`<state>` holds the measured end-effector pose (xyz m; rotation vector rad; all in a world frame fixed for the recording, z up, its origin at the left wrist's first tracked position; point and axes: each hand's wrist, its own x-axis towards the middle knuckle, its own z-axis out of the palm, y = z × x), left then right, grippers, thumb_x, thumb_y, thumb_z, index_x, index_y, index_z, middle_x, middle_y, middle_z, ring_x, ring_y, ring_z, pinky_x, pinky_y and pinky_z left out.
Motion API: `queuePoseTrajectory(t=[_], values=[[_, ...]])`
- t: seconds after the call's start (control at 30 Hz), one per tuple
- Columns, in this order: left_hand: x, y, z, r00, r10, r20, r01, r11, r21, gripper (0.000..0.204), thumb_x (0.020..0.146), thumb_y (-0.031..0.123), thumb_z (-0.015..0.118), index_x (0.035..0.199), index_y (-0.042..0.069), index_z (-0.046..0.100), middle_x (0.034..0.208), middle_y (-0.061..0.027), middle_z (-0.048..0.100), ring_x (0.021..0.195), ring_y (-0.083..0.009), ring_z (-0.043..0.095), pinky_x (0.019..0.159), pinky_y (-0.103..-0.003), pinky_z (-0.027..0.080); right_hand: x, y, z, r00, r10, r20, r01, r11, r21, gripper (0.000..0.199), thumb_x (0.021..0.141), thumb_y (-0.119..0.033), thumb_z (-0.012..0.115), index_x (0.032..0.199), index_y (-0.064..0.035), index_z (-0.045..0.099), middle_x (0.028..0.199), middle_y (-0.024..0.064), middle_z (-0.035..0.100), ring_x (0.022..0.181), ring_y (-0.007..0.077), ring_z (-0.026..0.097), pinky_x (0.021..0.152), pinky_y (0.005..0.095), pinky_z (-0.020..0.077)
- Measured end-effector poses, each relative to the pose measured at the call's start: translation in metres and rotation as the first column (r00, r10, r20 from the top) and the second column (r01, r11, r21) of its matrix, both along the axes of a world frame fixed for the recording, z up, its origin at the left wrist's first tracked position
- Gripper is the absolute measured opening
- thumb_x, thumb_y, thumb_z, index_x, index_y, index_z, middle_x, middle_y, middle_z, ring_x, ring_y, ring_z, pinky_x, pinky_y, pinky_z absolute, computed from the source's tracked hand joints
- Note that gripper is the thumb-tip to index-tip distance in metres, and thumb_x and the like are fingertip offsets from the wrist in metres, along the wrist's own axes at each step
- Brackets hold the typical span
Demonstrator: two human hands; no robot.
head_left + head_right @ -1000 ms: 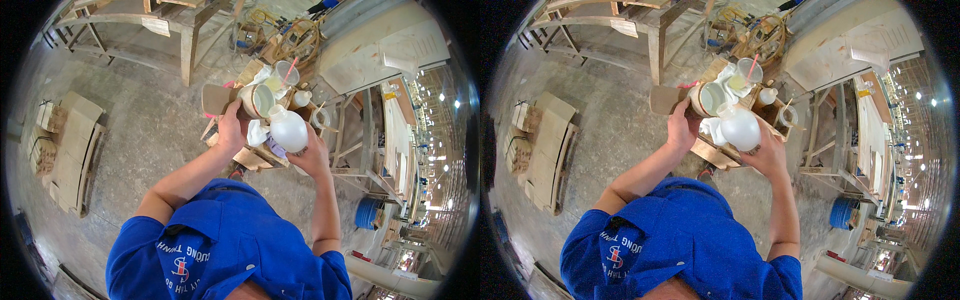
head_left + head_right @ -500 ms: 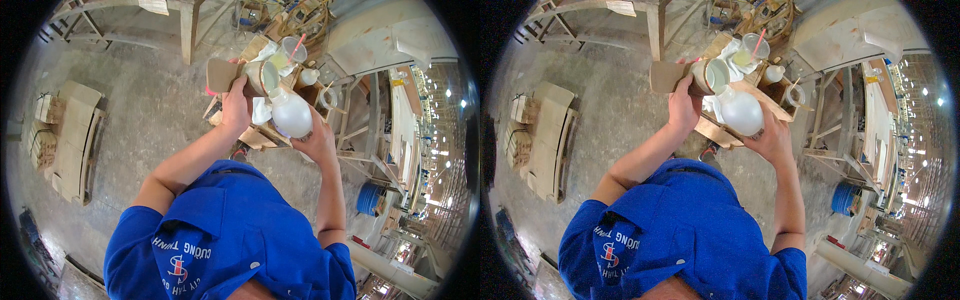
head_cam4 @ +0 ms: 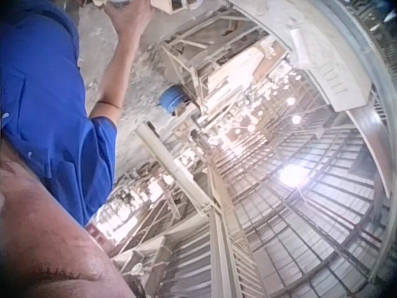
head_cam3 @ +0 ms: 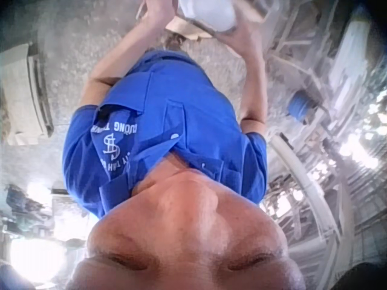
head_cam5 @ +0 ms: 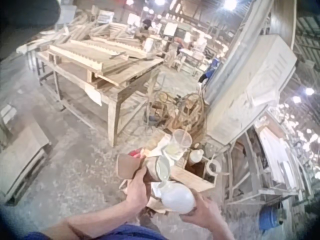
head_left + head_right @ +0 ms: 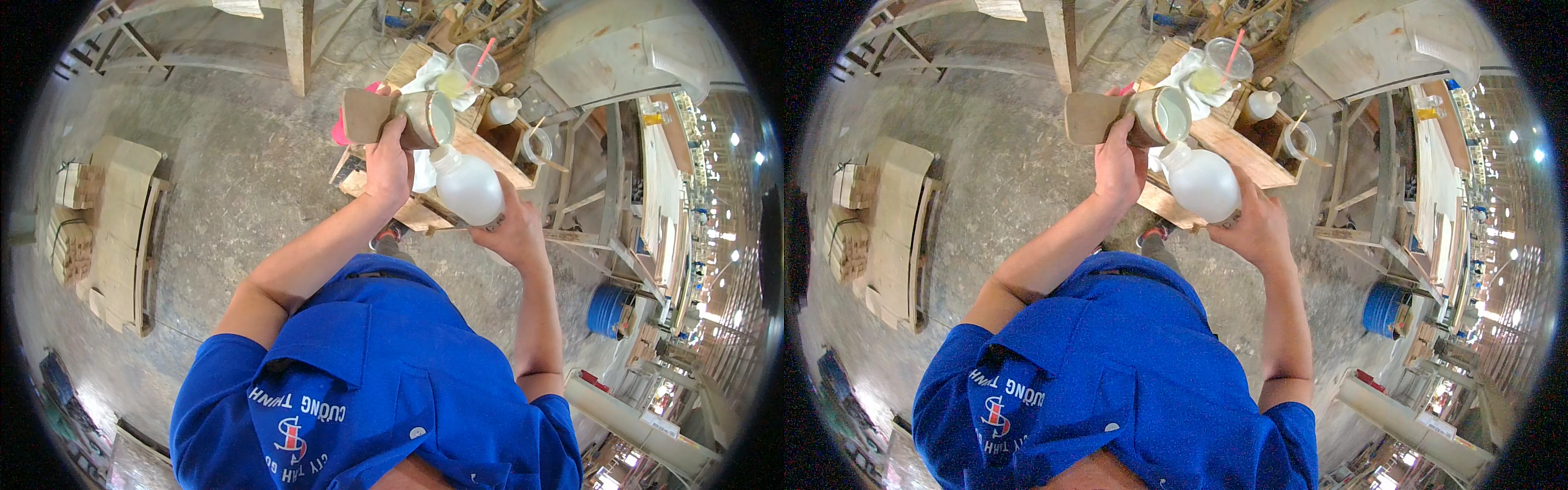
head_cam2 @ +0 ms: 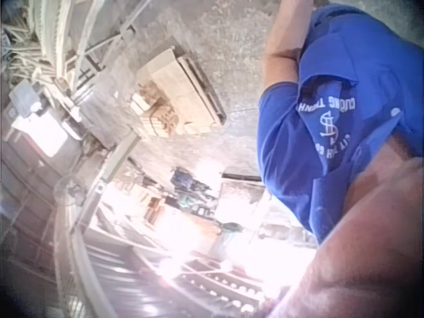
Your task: The person stirs a yellowish liquid in a small cup with a wooden stick, then pours a clear liquid from a plastic bottle into the same cup. The person places the bottle and stick back on a wooden crate and holds the cup.
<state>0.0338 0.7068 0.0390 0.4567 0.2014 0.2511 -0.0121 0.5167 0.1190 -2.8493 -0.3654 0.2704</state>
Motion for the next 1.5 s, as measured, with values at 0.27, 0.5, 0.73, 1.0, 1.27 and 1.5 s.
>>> queuePoseTrajectory(t=[0.27,0.5,0.73,1.0,1.27,1.5], values=[[0.038,-0.02,-0.003,0.981,-0.155,-0.114,0.138,0.98,-0.144,0.043,0.091,0.011,0.041,0.133,0.015,0.032,0.128,-0.011,0.044,0.117,-0.0263,0.048,0.095,-0.047,0.044,0.011,-0.041,-0.04,0.983,-0.102,-0.153,0.165,0.858,0.487,0.087,0.054,-0.022,0.079,0.13,-0.0032,0.041,0.109,0.0137,0.061,0.103,0.0255,0.059,0.091,0.0378,0.0447],[0.069,-0.017,-0.025,0.92,-0.308,-0.241,0.239,0.931,-0.275,0.034,0.096,0.018,0.033,0.13,0.018,0.038,0.133,-0.0079,0.043,0.125,-0.0269,0.041,0.103,-0.05,0.034,0.068,-0.117,-0.096,0.891,-0.429,-0.152,0.284,0.264,0.922,0.079,0.058,-0.009,0.08,0.127,-0.0036,0.042,0.116,0.0078,0.056,0.108,0.0193,0.054,0.093,0.0352,0.0434],[0.073,0.015,-0.049,0.942,-0.185,-0.279,0.164,0.982,-0.096,0.036,0.094,0.023,0.034,0.127,0.014,0.045,0.132,-0.0071,0.046,0.123,-0.0269,0.043,0.102,-0.049,0.034,0.179,-0.145,-0.132,0.739,-0.664,0.114,0.024,0.194,0.981,0.074,0.061,-0.009,0.079,0.123,-0.0036,0.038,0.115,0.0079,0.052,0.104,0.0191,0.052,0.092,0.0339,0.0413],[0.066,0.026,-0.055,0.964,-0.093,-0.249,0.101,0.995,0.018,0.034,0.094,0.019,0.036,0.128,0.019,0.043,0.13,-0.0044,0.047,0.122,-0.0221,0.044,0.101,-0.045,0.035,0.209,-0.163,-0.214,0.699,-0.712,0.06,0.302,0.371,0.878,0.073,0.059,-0.018,0.081,0.12,-0.0035,0.044,0.111,0.0107,0.054,0.1,0.0234,0.054,0.089,0.0356,0.0419],[0.06,0.011,-0.062,0.921,-0.128,-0.368,0.141,0.99,0.009,0.034,0.094,0.018,0.036,0.128,0.02,0.043,0.13,-0.0048,0.047,0.122,-0.0228,0.043,0.101,-0.046,0.036,0.179,-0.17,-0.248,0.565,-0.776,0.281,0.445,0.573,0.688,0.055,0.066,-0.019,0.075,0.113,-0.0032,0.05,0.105,0.0152,0.056,0.1,0.032,0.051,0.087,0.0414,0.0405],[0.06,0.003,-0.062,0.885,-0.163,-0.437,0.179,0.984,-0.004,0.036,0.094,0.018,0.035,0.129,0.02,0.041,0.131,-0.0057,0.046,0.123,-0.0245,0.042,0.1,-0.048,0.036,0.122,-0.172,-0.291,0.995,-0.091,0.043,0.078,0.965,0.25,0.052,0.068,-0.011,0.067,0.117,-0.007,0.049,0.116,0.0138,0.051,0.115,0.0331,0.043,0.095,0.042,0.0374]])
